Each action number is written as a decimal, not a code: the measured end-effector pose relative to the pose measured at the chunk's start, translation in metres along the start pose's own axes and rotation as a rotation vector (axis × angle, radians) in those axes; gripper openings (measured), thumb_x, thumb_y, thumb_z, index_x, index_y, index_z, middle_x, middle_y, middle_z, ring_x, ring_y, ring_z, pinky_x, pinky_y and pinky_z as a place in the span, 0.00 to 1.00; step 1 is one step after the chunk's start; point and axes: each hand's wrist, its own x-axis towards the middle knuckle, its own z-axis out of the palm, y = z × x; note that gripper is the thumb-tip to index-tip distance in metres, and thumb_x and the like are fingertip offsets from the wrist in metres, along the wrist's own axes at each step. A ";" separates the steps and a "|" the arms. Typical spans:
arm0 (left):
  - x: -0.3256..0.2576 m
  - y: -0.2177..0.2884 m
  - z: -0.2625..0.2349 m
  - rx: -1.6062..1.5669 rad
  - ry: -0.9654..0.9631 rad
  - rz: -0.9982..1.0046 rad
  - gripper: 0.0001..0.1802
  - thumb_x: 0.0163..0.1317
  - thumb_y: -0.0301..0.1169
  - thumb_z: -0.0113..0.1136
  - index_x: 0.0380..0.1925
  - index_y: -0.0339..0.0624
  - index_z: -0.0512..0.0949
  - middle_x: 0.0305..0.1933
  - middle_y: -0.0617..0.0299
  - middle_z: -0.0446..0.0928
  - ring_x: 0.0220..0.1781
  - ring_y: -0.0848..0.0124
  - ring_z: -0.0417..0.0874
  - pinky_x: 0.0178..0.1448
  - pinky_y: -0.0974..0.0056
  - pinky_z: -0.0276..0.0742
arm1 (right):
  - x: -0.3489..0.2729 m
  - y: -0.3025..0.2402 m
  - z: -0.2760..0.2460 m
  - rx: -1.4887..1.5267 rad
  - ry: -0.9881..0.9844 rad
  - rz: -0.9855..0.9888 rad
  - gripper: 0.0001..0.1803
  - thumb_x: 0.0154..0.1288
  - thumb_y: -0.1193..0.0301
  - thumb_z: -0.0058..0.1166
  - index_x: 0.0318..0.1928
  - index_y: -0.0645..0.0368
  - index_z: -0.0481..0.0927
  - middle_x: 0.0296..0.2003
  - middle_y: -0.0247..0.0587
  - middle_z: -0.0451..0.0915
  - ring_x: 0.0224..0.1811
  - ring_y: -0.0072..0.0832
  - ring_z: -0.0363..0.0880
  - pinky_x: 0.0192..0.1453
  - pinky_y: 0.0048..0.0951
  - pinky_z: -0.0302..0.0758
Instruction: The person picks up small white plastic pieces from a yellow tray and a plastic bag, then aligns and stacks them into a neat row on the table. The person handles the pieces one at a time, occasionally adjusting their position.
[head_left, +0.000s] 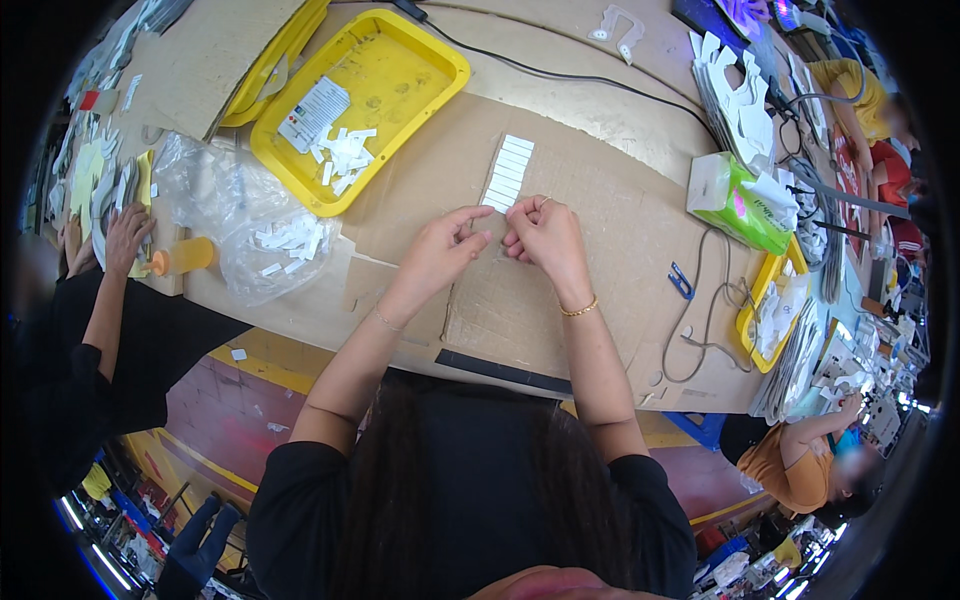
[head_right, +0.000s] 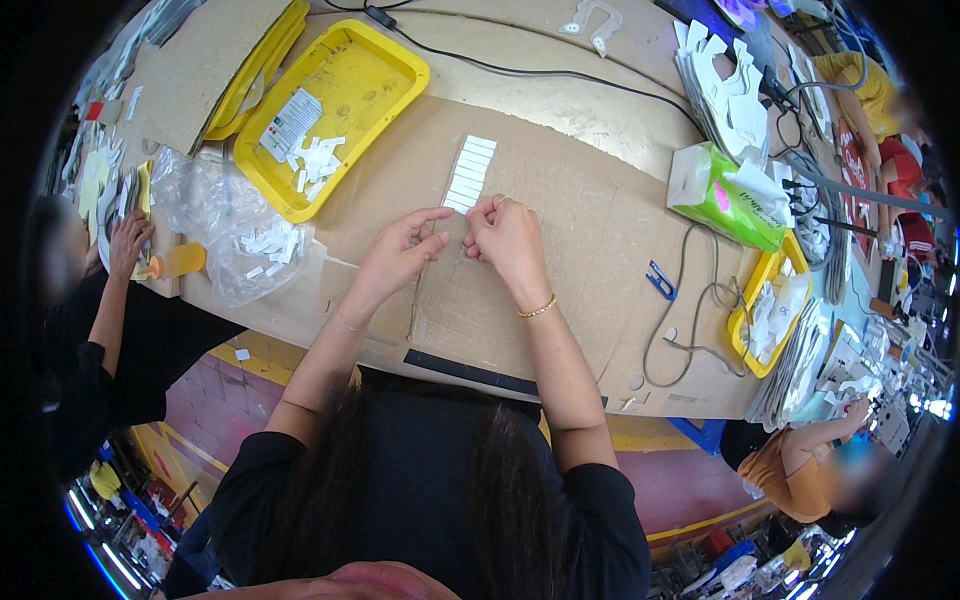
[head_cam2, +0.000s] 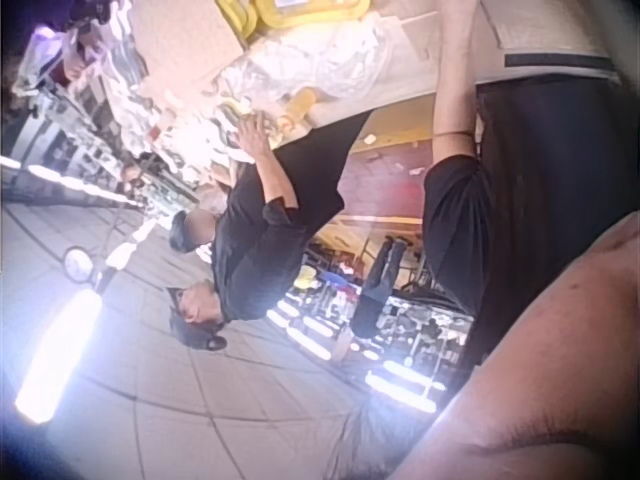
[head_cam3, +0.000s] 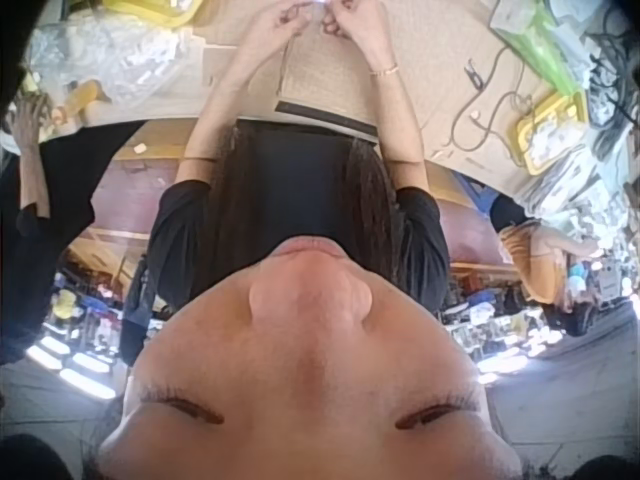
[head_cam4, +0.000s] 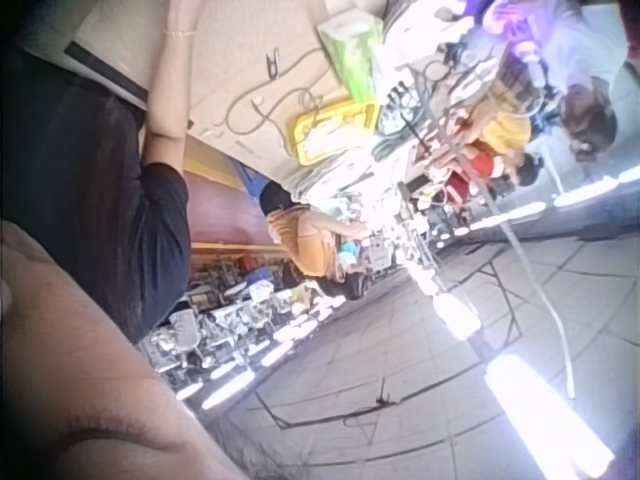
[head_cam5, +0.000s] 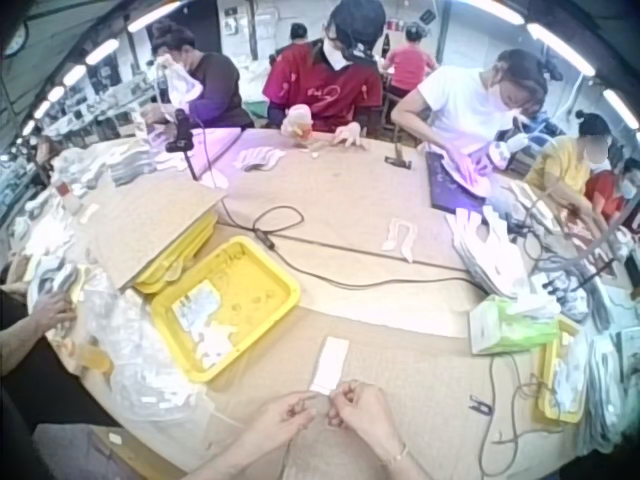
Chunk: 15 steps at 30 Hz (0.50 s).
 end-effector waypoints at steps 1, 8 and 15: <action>0.000 0.000 0.000 0.000 -0.004 -0.012 0.21 0.64 0.29 0.59 0.58 0.40 0.73 0.23 0.71 0.69 0.27 0.82 0.70 0.31 0.75 0.66 | 0.000 0.000 0.000 0.006 0.003 -0.002 0.09 0.64 0.71 0.51 0.33 0.65 0.79 0.20 0.37 0.80 0.19 0.19 0.79 0.20 0.19 0.74; 0.002 -0.003 0.003 -0.024 0.001 -0.006 0.23 0.63 0.27 0.59 0.59 0.41 0.73 0.23 0.71 0.69 0.27 0.83 0.70 0.31 0.75 0.66 | 0.000 -0.002 0.000 -0.008 0.021 -0.009 0.10 0.62 0.72 0.50 0.30 0.68 0.79 0.19 0.41 0.81 0.19 0.23 0.81 0.21 0.22 0.76; 0.004 -0.004 0.002 0.004 -0.012 -0.017 0.23 0.62 0.27 0.59 0.58 0.41 0.73 0.21 0.70 0.70 0.25 0.82 0.70 0.30 0.75 0.66 | 0.000 -0.005 0.002 -0.039 0.017 -0.002 0.07 0.63 0.73 0.50 0.33 0.67 0.75 0.19 0.40 0.80 0.18 0.22 0.80 0.20 0.21 0.75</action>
